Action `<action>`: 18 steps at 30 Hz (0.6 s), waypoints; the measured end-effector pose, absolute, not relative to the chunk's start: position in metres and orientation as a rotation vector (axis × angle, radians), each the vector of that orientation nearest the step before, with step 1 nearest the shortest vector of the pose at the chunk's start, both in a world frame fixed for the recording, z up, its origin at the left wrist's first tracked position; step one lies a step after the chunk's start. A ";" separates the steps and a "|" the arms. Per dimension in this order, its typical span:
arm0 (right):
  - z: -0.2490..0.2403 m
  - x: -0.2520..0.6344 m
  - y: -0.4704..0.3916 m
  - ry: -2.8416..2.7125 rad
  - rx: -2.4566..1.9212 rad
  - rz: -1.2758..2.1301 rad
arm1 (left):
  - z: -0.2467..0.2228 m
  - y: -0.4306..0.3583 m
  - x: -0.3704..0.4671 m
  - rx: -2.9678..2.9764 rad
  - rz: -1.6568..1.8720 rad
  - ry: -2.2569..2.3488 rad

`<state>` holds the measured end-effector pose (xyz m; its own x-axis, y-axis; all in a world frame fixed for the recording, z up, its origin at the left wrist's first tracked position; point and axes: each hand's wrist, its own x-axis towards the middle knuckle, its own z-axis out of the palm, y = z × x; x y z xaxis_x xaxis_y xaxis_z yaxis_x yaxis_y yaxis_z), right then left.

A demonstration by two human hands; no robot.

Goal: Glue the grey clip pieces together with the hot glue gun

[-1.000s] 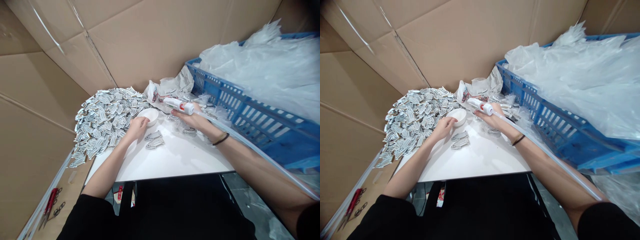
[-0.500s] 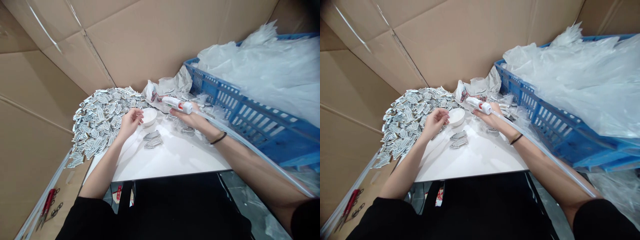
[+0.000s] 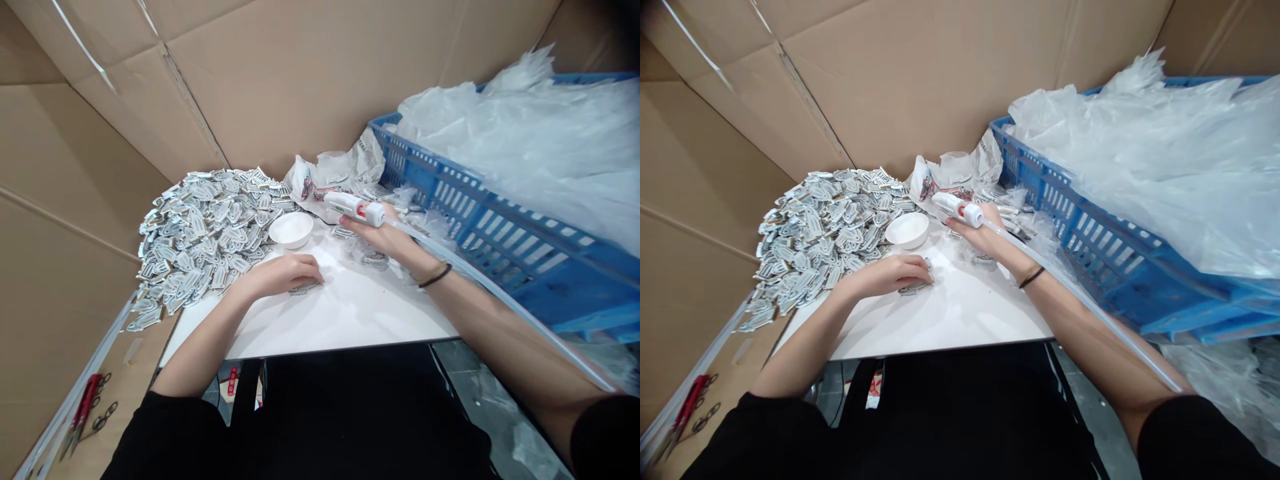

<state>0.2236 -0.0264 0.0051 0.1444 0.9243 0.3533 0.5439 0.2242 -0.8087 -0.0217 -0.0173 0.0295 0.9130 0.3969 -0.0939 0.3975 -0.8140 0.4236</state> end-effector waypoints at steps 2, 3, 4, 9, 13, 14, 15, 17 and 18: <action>0.005 0.224 -0.027 -1.522 -1.435 0.505 | 0.031 -0.018 -0.023 2.594 0.042 0.614; 0.005 0.224 -0.027 -1.524 -1.433 0.510 | 0.032 -0.019 -0.023 2.583 0.067 0.649; 0.005 0.224 -0.027 -1.530 -1.428 0.509 | 0.033 -0.020 -0.024 2.583 0.090 0.689; 0.004 0.224 -0.027 -1.545 -1.433 0.477 | 0.036 -0.025 -0.022 2.699 0.059 0.836; 0.004 0.224 -0.027 -1.536 -1.427 0.493 | 0.035 -0.027 -0.020 2.662 0.014 0.851; 0.004 0.224 -0.027 -1.540 -1.424 0.495 | 0.035 -0.026 -0.020 2.644 0.021 0.836; 0.005 0.224 -0.027 -1.545 -1.422 0.498 | 0.035 -0.025 -0.020 2.626 0.030 0.816; 0.005 0.224 -0.028 -1.555 -1.418 0.508 | 0.034 -0.024 -0.021 2.593 0.056 0.783; 0.005 0.224 -0.028 -1.556 -1.415 0.513 | 0.034 -0.024 -0.021 2.584 0.072 0.770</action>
